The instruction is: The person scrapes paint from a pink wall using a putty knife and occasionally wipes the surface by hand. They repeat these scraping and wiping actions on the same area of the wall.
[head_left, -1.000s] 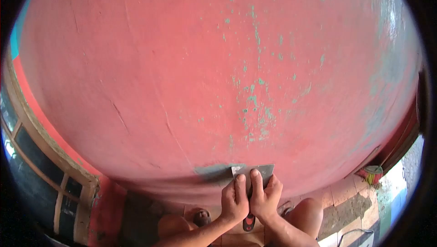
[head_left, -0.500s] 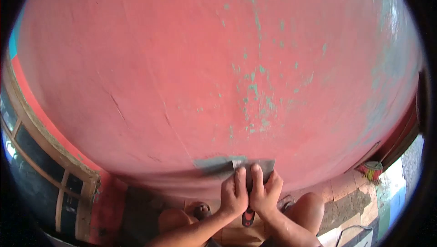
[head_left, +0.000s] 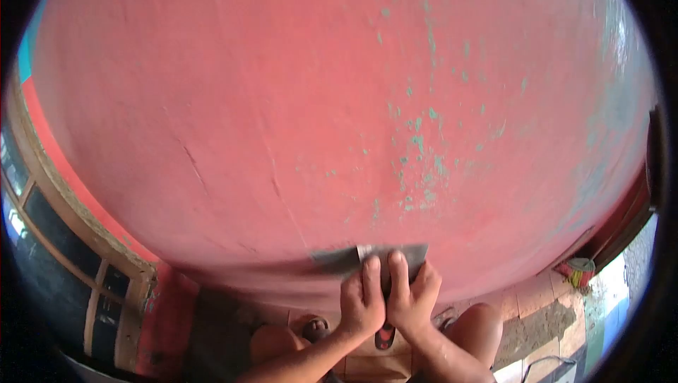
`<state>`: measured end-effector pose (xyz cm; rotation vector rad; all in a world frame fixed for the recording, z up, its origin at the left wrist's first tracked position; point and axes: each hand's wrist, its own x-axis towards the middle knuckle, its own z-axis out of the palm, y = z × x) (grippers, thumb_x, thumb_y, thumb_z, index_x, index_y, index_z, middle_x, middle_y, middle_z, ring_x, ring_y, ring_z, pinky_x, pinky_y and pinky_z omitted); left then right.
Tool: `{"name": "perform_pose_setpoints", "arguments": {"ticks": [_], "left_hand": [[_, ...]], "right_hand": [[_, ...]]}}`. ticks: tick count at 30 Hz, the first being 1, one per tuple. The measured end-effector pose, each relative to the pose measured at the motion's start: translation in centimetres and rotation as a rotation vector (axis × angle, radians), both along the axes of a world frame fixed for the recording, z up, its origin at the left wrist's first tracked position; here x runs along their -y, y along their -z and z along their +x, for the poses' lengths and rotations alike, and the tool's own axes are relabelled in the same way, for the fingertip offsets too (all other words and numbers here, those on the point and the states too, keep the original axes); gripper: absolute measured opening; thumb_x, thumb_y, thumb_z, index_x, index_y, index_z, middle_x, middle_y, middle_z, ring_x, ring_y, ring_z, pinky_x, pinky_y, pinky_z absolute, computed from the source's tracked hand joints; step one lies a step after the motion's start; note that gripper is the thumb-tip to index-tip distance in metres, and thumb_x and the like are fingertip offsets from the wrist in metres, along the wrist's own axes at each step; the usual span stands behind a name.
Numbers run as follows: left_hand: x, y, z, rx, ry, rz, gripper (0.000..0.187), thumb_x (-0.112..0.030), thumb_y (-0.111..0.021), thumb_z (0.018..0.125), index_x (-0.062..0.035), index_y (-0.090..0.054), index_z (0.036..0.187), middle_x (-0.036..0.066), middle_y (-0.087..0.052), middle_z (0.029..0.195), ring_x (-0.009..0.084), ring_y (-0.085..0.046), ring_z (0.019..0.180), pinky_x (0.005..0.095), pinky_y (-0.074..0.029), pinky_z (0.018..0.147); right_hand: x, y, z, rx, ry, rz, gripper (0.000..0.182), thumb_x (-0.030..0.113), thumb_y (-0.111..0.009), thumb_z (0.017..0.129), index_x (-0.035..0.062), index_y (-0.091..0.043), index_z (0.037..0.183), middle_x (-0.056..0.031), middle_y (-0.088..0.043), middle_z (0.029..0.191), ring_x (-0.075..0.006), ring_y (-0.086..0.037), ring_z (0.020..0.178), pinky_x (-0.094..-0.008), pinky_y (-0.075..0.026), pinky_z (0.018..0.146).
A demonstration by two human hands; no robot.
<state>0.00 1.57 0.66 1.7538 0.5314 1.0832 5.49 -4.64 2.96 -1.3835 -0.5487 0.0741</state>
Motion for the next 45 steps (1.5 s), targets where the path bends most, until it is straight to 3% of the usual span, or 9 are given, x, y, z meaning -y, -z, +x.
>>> {"name": "perform_pose_setpoints", "arguments": {"ticks": [5, 11, 15, 27, 32, 35, 39, 43, 45], "left_hand": [[-0.6, 0.2, -0.3, 0.006, 0.045, -0.154, 0.04, -0.027, -0.044, 0.106, 0.002, -0.056, 0.082, 0.01, -0.054, 0.063, 0.0124, -0.051, 0.062, 0.0327, -0.042, 0.054], [-0.5, 1.4, 0.5, 0.131, -0.006, -0.027, 0.042, -0.029, -0.044, 0.107, 0.0022, -0.054, 0.08, 0.011, -0.051, 0.062, 0.0131, -0.049, 0.06, 0.0347, -0.039, 0.053], [-2.0, -1.4, -0.5, 0.009, 0.147, -0.162, 0.039, -0.026, -0.043, 0.107, 0.0013, -0.054, 0.082, 0.013, -0.054, 0.063, 0.0153, -0.055, 0.061, 0.0387, -0.041, 0.055], [-0.3, -0.2, 0.0, 0.052, 0.053, -0.059, 0.038, -0.025, -0.044, 0.107, 0.0013, -0.053, 0.08, 0.011, -0.053, 0.062, 0.011, -0.046, 0.062, 0.0323, -0.041, 0.054], [-0.9, -0.2, -0.5, -0.079, 0.127, -0.223, 0.038, -0.025, -0.043, 0.107, 0.0027, -0.059, 0.087, 0.009, -0.058, 0.068, 0.0117, -0.053, 0.067, 0.0328, -0.045, 0.06], [-0.1, 0.6, 0.9, 0.104, 0.038, -0.027, 0.039, -0.026, -0.043, 0.107, 0.0009, -0.054, 0.081, 0.006, -0.05, 0.061, 0.0096, -0.044, 0.06, 0.0319, -0.039, 0.052], [-1.3, -1.3, 0.0, -0.037, 0.158, -0.175, 0.036, -0.025, -0.044, 0.106, 0.0024, -0.06, 0.089, 0.01, -0.058, 0.07, 0.0105, -0.053, 0.07, 0.0314, -0.045, 0.061], [0.0, -0.2, 1.3, 0.132, 0.054, 0.005, 0.039, -0.025, -0.046, 0.106, 0.0013, -0.054, 0.079, 0.006, -0.049, 0.062, 0.009, -0.046, 0.062, 0.0315, -0.04, 0.053], [-0.5, -0.8, 0.9, 0.11, 0.103, -0.175, 0.041, -0.026, -0.046, 0.106, 0.0002, -0.052, 0.076, 0.001, -0.045, 0.058, 0.0078, -0.042, 0.06, 0.0311, -0.035, 0.05]], "right_hand": [[-0.6, -0.2, -0.1, -0.015, -0.04, 0.0, 0.023, 0.014, -0.06, 0.098, -0.0057, -0.062, 0.086, -0.006, -0.064, 0.07, -0.0071, -0.051, 0.07, -0.0279, -0.046, 0.06], [-1.8, 1.3, -0.7, -0.014, 0.046, 0.087, 0.026, 0.016, -0.06, 0.098, -0.0042, -0.061, 0.082, -0.0024, -0.059, 0.068, -0.0058, -0.048, 0.068, -0.0281, -0.042, 0.057], [-0.9, -0.8, -0.7, -0.005, 0.01, -0.013, 0.022, 0.013, -0.059, 0.098, -0.0052, -0.062, 0.086, -0.0041, -0.064, 0.072, -0.0066, -0.051, 0.07, -0.0272, -0.046, 0.06], [-1.0, -0.5, -0.1, -0.053, -0.012, 0.035, 0.024, 0.016, -0.06, 0.098, -0.0058, -0.063, 0.088, -0.0046, -0.064, 0.072, -0.0068, -0.053, 0.071, -0.0269, -0.047, 0.061], [-0.1, 1.0, -0.2, -0.07, -0.007, -0.012, 0.024, 0.016, -0.061, 0.098, -0.0059, -0.064, 0.088, -0.0038, -0.065, 0.073, -0.0069, -0.052, 0.071, -0.0267, -0.047, 0.062], [-0.4, 0.0, 0.3, -0.067, 0.004, 0.033, 0.025, 0.017, -0.061, 0.098, -0.0058, -0.062, 0.086, -0.005, -0.063, 0.069, -0.0067, -0.051, 0.069, -0.0271, -0.046, 0.06], [0.1, -1.0, -0.4, -0.028, 0.025, -0.016, 0.025, 0.016, -0.06, 0.098, -0.0047, -0.061, 0.084, -0.0028, -0.059, 0.067, -0.0058, -0.048, 0.068, -0.0279, -0.043, 0.057], [-0.7, -1.1, 0.6, 0.001, 0.035, 0.043, 0.025, 0.016, -0.06, 0.097, -0.0041, -0.06, 0.082, -0.001, -0.057, 0.066, -0.0055, -0.047, 0.067, -0.028, -0.042, 0.056], [-0.3, -1.3, 0.7, -0.048, -0.006, 0.027, 0.024, 0.016, -0.061, 0.097, -0.005, -0.062, 0.085, -0.0036, -0.061, 0.068, -0.0063, -0.049, 0.069, -0.0278, -0.045, 0.059]]}}
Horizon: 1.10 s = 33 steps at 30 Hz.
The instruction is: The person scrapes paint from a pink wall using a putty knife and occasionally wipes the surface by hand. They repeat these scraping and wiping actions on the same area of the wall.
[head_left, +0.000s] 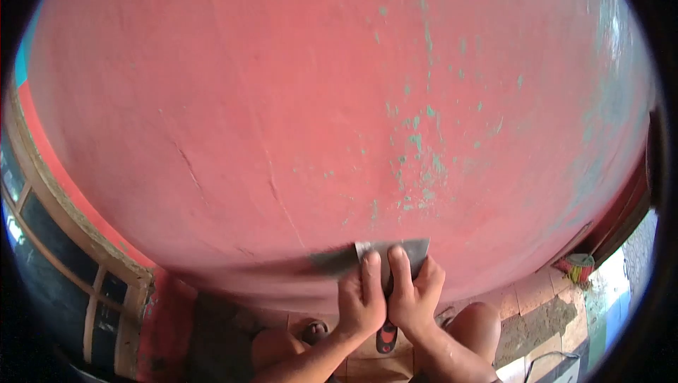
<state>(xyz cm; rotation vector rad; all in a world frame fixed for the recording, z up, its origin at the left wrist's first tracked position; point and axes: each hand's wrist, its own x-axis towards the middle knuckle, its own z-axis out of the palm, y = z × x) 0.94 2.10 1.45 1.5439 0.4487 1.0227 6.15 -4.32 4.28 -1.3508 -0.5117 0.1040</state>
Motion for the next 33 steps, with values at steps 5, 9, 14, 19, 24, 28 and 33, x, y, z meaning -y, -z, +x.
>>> {"name": "perform_pose_setpoints", "arguments": {"ticks": [5, 9, 14, 19, 24, 28, 33], "left_hand": [[0.8, 1.2, -0.1, -0.043, -0.073, 0.102, 0.041, -0.027, -0.045, 0.107, 0.0011, -0.053, 0.078, 0.003, -0.047, 0.061, 0.0075, -0.044, 0.064, 0.0312, -0.038, 0.052], [-0.2, -1.3, 0.1, -0.041, 0.014, 0.045, 0.039, -0.026, -0.044, 0.106, 0.0015, -0.054, 0.08, 0.006, -0.048, 0.062, 0.0085, -0.046, 0.064, 0.0326, -0.039, 0.053], [0.7, 1.2, -0.2, -0.058, -0.026, 0.139, 0.036, -0.025, -0.044, 0.106, 0.0016, -0.059, 0.087, 0.011, -0.057, 0.068, 0.0127, -0.057, 0.069, 0.0345, -0.044, 0.058], [-0.7, -2.0, -0.3, -0.1, -0.064, 0.261, 0.041, -0.027, -0.042, 0.107, 0.0021, -0.052, 0.079, 0.019, -0.053, 0.066, 0.0192, -0.056, 0.062, 0.0348, -0.042, 0.055], [1.0, 1.7, -0.2, -0.098, -0.051, 0.096, 0.04, -0.028, -0.043, 0.107, 0.003, -0.058, 0.087, 0.016, -0.057, 0.07, 0.0162, -0.056, 0.069, 0.0361, -0.045, 0.061], [0.3, -0.3, -0.5, -0.085, -0.005, 0.054, 0.045, -0.032, -0.043, 0.108, 0.0023, -0.056, 0.082, 0.005, -0.057, 0.068, 0.009, -0.049, 0.067, 0.0331, -0.043, 0.056], [-0.4, -0.4, -2.4, -0.115, 0.215, 0.002, 0.031, -0.019, -0.049, 0.103, -0.001, -0.054, 0.079, 0.001, -0.05, 0.066, 0.0106, -0.05, 0.064, 0.0285, -0.042, 0.058]], "right_hand": [[0.4, 1.8, -0.6, -0.026, 0.047, -0.003, 0.025, 0.016, -0.061, 0.097, -0.0051, -0.063, 0.085, -0.0018, -0.06, 0.066, -0.0067, -0.049, 0.068, -0.0278, -0.045, 0.058], [0.4, -1.0, 0.2, 0.072, 0.033, -0.079, 0.023, 0.015, -0.06, 0.097, -0.0053, -0.063, 0.085, -0.0029, -0.061, 0.067, -0.0068, -0.05, 0.067, -0.0285, -0.045, 0.057], [-0.2, -0.8, 0.0, 0.077, 0.066, 0.007, 0.027, 0.016, -0.061, 0.096, -0.0038, -0.059, 0.078, -0.0027, -0.053, 0.061, -0.006, -0.045, 0.064, -0.0296, -0.041, 0.053], [-0.1, -0.9, -0.1, 0.051, 0.037, 0.006, 0.026, 0.017, -0.061, 0.098, -0.0045, -0.06, 0.082, -0.0047, -0.057, 0.062, -0.0065, -0.045, 0.063, -0.0287, -0.042, 0.054], [0.6, 2.0, -0.2, -0.012, 0.018, 0.014, 0.024, 0.016, -0.061, 0.097, -0.0056, -0.064, 0.085, -0.0075, -0.061, 0.064, -0.0052, -0.049, 0.066, -0.0276, -0.044, 0.056], [1.4, 0.2, -0.2, 0.051, 0.018, -0.076, 0.026, 0.018, -0.064, 0.096, -0.0056, -0.064, 0.085, -0.0061, -0.062, 0.064, -0.0055, -0.051, 0.064, -0.0278, -0.045, 0.056], [3.7, 0.1, 1.6, -0.227, -0.134, 0.116, 0.023, 0.021, -0.062, 0.099, 0.0001, -0.065, 0.089, 0.0016, -0.062, 0.07, -0.0043, -0.052, 0.064, -0.025, -0.042, 0.053]]}}
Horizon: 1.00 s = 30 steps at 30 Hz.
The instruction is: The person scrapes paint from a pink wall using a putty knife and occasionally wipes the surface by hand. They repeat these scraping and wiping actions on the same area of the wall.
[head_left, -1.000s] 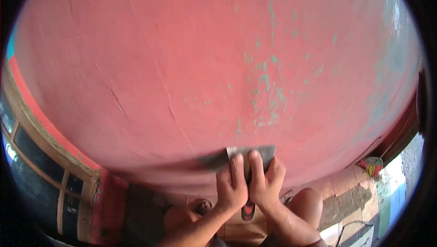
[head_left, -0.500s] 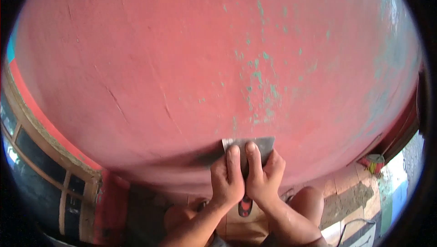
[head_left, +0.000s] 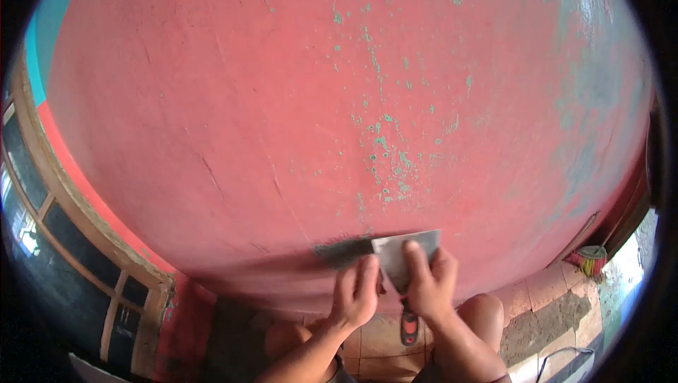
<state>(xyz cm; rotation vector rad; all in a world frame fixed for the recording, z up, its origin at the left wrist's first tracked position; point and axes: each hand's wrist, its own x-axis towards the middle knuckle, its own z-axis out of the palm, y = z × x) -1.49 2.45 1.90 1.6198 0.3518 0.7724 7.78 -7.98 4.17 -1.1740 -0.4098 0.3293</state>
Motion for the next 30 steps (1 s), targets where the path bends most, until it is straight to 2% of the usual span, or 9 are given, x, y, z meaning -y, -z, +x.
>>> {"name": "perform_pose_setpoints", "arguments": {"ticks": [3, 5, 7, 13, 16, 19, 21, 25, 30], "left_hand": [[-2.0, 0.5, -2.0, 0.21, -0.453, 0.43, 0.02, -0.016, -0.054, 0.096, -0.0006, -0.055, 0.083, 0.01, -0.059, 0.086, 0.0208, -0.058, 0.082, 0.0364, -0.048, 0.073], [-3.7, -3.2, -2.1, 0.378, -0.724, 0.963, 0.023, -0.017, -0.058, 0.089, 0.0031, -0.058, 0.1, 0.023, -0.056, 0.121, 0.0366, -0.052, 0.115, 0.0509, -0.041, 0.1], [-5.5, -5.3, -1.3, 0.373, -0.765, 1.134, 0.044, -0.027, -0.055, 0.093, 0.0051, -0.054, 0.123, 0.029, -0.03, 0.151, 0.0457, -0.025, 0.142, 0.0604, -0.016, 0.115], [-7.4, -0.5, 3.3, 0.034, -0.702, 1.675, 0.073, -0.052, -0.057, 0.091, -0.0049, -0.042, 0.146, 0.025, -0.029, 0.157, 0.0486, -0.024, 0.144, 0.0698, -0.011, 0.112], [-7.0, 6.8, 1.8, -0.264, -0.259, 1.849, 0.072, -0.055, -0.054, 0.092, -0.0184, -0.038, 0.152, 0.008, -0.038, 0.156, 0.032, -0.035, 0.142, 0.0703, -0.021, 0.109], [-6.8, 11.1, 1.4, -0.314, 0.361, 1.479, 0.067, -0.05, -0.052, 0.094, -0.0217, -0.037, 0.153, 0.0, -0.042, 0.154, 0.0213, -0.043, 0.136, 0.0692, -0.028, 0.105], [-6.4, 12.0, 1.3, -0.307, 0.483, 1.274, 0.065, -0.048, -0.052, 0.095, -0.0225, -0.036, 0.153, -0.002, -0.043, 0.153, 0.0207, -0.044, 0.134, 0.0685, -0.029, 0.105], [-7.8, 7.5, -0.2, -0.383, -0.176, 1.842, 0.069, -0.048, -0.057, 0.092, -0.0227, -0.036, 0.153, 0.006, -0.04, 0.155, 0.0364, -0.041, 0.135, 0.0672, -0.026, 0.109], [-9.9, 1.8, -2.6, -0.297, -0.735, 1.479, 0.083, -0.054, -0.055, 0.093, -0.0018, -0.03, 0.152, 0.031, -0.013, 0.16, 0.0546, -0.009, 0.146, 0.0724, -0.003, 0.112]], "right_hand": [[2.9, -1.0, 2.7, 0.041, 0.166, 0.146, 0.023, 0.024, -0.063, 0.099, 0.002, -0.065, 0.092, 0.0025, -0.061, 0.078, -0.0041, -0.051, 0.067, -0.0233, -0.041, 0.057], [5.1, -2.4, 3.9, 0.046, 0.238, 0.144, 0.026, 0.027, -0.061, 0.1, 0.002, -0.066, 0.093, 0.0024, -0.062, 0.081, -0.0046, -0.052, 0.07, -0.0223, -0.041, 0.062], [5.9, -1.3, 4.9, 0.031, 0.3, 0.174, 0.027, 0.027, -0.06, 0.101, 0.0017, -0.067, 0.094, 0.0026, -0.063, 0.082, -0.0047, -0.053, 0.072, -0.0213, -0.041, 0.065], [6.7, 2.5, 5.6, -0.152, 0.238, 0.116, 0.027, 0.026, -0.06, 0.101, 0.0003, -0.068, 0.105, -0.0007, -0.068, 0.093, -0.0062, -0.058, 0.082, -0.0231, -0.044, 0.074], [7.5, 2.3, 5.6, -0.161, 0.21, 0.138, 0.028, 0.027, -0.06, 0.1, 0.0002, -0.067, 0.105, -0.0014, -0.068, 0.096, -0.0072, -0.058, 0.085, -0.0235, -0.044, 0.078], [7.3, 2.2, 5.3, -0.151, 0.265, 0.154, 0.027, 0.027, -0.06, 0.1, 0.0005, -0.067, 0.104, -0.0009, -0.067, 0.095, -0.0069, -0.057, 0.083, -0.0228, -0.044, 0.075], [7.5, 2.0, 5.1, -0.142, 0.252, 0.162, 0.027, 0.027, -0.06, 0.101, 0.0009, -0.067, 0.102, -0.0005, -0.066, 0.093, -0.007, -0.057, 0.082, -0.0227, -0.044, 0.074], [8.5, 1.3, 5.1, -0.077, 0.28, 0.216, 0.026, 0.027, -0.059, 0.101, 0.0016, -0.066, 0.102, -0.0002, -0.066, 0.092, -0.0058, -0.057, 0.081, -0.0222, -0.044, 0.073], [9.3, 1.9, 5.8, -0.101, 0.292, 0.244, 0.025, 0.026, -0.059, 0.101, 0.0024, -0.066, 0.101, 0.0006, -0.066, 0.09, -0.005, -0.057, 0.076, -0.0216, -0.044, 0.07]]}}
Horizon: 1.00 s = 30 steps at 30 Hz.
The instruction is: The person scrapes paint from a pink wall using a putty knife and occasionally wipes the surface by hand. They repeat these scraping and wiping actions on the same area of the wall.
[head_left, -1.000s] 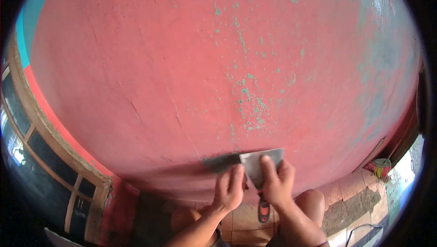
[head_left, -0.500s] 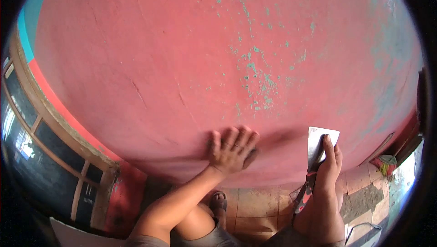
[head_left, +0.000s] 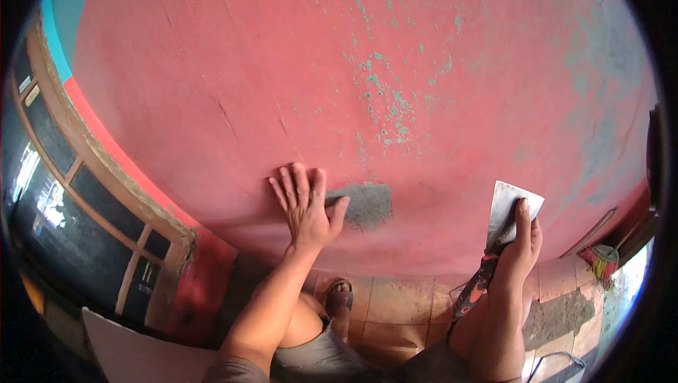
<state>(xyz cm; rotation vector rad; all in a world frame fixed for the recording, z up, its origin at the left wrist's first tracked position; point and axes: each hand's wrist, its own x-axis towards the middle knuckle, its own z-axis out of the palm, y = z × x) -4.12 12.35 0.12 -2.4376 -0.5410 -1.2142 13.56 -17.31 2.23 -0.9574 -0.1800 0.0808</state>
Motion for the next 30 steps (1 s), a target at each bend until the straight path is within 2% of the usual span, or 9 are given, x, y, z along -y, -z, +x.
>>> {"name": "perform_pose_setpoints", "arguments": {"ticks": [3, 6, 8, 10, 12, 19, 25, 26, 30], "left_hand": [[2.9, 2.4, 0.5, 0.105, 0.095, -0.204, 0.083, -0.053, -0.05, 0.096, 0.0055, -0.028, 0.15, 0.033, -0.004, 0.16, 0.054, 0.006, 0.147, 0.0713, 0.004, 0.112], [7.6, 4.8, -0.2, -0.462, 0.134, -0.305, 0.082, -0.054, -0.054, 0.093, -0.003, -0.028, 0.153, 0.029, -0.016, 0.16, 0.0532, -0.012, 0.146, 0.0737, -0.008, 0.112], [8.9, 6.8, -0.7, -0.707, 0.368, -0.268, 0.065, -0.05, -0.055, 0.095, -0.0061, -0.05, 0.141, 0.02, -0.029, 0.158, 0.0442, -0.018, 0.148, 0.0652, -0.017, 0.116], [10.0, 9.9, -1.7, -0.828, 0.506, -0.615, 0.041, -0.042, -0.059, 0.095, -0.0084, -0.069, 0.115, 0.017, -0.059, 0.134, 0.0351, -0.049, 0.132, 0.0503, -0.041, 0.106], [13.4, 8.5, -1.7, -0.935, 0.223, -1.06, 0.034, -0.037, -0.061, 0.094, -0.005, -0.071, 0.089, 0.018, -0.071, 0.095, 0.0354, -0.068, 0.095, 0.0449, -0.052, 0.081], [16.1, 11.3, -6.0, -0.436, 0.384, -1.009, 0.04, -0.025, -0.06, 0.096, -0.0022, -0.053, 0.064, 0.017, -0.056, 0.062, 0.0364, -0.055, 0.059, 0.044, -0.041, 0.057], [15.3, 5.6, -5.2, -0.1, 0.409, -1.166, 0.043, -0.006, -0.064, 0.093, -0.0033, -0.037, 0.059, 0.004, -0.031, 0.053, 0.0106, -0.036, 0.052, 0.032, -0.032, 0.052], [14.6, 5.6, -5.3, -0.107, 0.398, -1.155, 0.034, -0.001, -0.063, 0.092, -0.0047, -0.039, 0.068, 0.0, -0.035, 0.061, 0.0044, -0.037, 0.062, 0.0274, -0.031, 0.054], [14.4, 1.9, -2.2, 0.071, 0.646, -1.446, 0.014, -0.003, -0.062, 0.093, -0.0035, -0.051, 0.101, 0.002, -0.053, 0.085, 0.0081, -0.051, 0.079, 0.0252, -0.042, 0.071]], "right_hand": [[0.3, -0.4, -0.4, -0.033, -0.02, -0.009, 0.024, 0.026, -0.059, 0.101, 0.0027, -0.066, 0.101, 0.0011, -0.066, 0.089, -0.0047, -0.056, 0.075, -0.0214, -0.043, 0.069], [0.2, -0.6, -1.1, -0.056, -0.061, -0.006, 0.024, 0.027, -0.06, 0.101, 0.003, -0.066, 0.101, 0.0016, -0.065, 0.088, -0.0042, -0.056, 0.075, -0.021, -0.043, 0.069], [0.1, -0.8, -1.2, -0.051, -0.086, 0.015, 0.024, 0.027, -0.06, 0.1, 0.0032, -0.066, 0.101, 0.0018, -0.065, 0.088, -0.004, -0.056, 0.075, -0.0208, -0.043, 0.069], [0.0, -0.9, -1.2, -0.034, -0.105, 0.046, 0.024, 0.027, -0.06, 0.1, 0.0034, -0.066, 0.101, 0.002, -0.065, 0.088, -0.0038, -0.056, 0.075, -0.0206, -0.043, 0.069], [0.1, -1.3, -1.4, -0.046, -0.106, 0.044, 0.024, 0.027, -0.061, 0.1, 0.0036, -0.066, 0.102, 0.002, -0.065, 0.088, -0.0038, -0.056, 0.076, -0.0207, -0.043, 0.069], [0.3, -1.4, -1.8, -0.095, -0.146, 0.047, 0.025, 0.028, -0.061, 0.1, 0.0033, -0.066, 0.103, 0.0012, -0.066, 0.09, -0.0039, -0.056, 0.078, -0.0212, -0.043, 0.072], [-0.3, -1.6, -2.6, -0.041, -0.208, 0.051, 0.026, 0.027, -0.061, 0.101, 0.0014, -0.067, 0.102, -0.0001, -0.066, 0.092, -0.0058, -0.056, 0.082, -0.0225, -0.044, 0.074], [-0.5, -1.6, -2.8, -0.031, -0.217, 0.04, 0.026, 0.027, -0.061, 0.101, 0.0012, -0.066, 0.101, 0.0001, -0.066, 0.09, -0.0057, -0.056, 0.08, -0.0226, -0.045, 0.072], [-1.3, -1.6, -3.5, -0.021, -0.255, -0.032, 0.027, 0.027, -0.06, 0.101, 0.0007, -0.065, 0.097, 0.0004, -0.064, 0.082, -0.0051, -0.054, 0.072, -0.0229, -0.045, 0.064]]}}
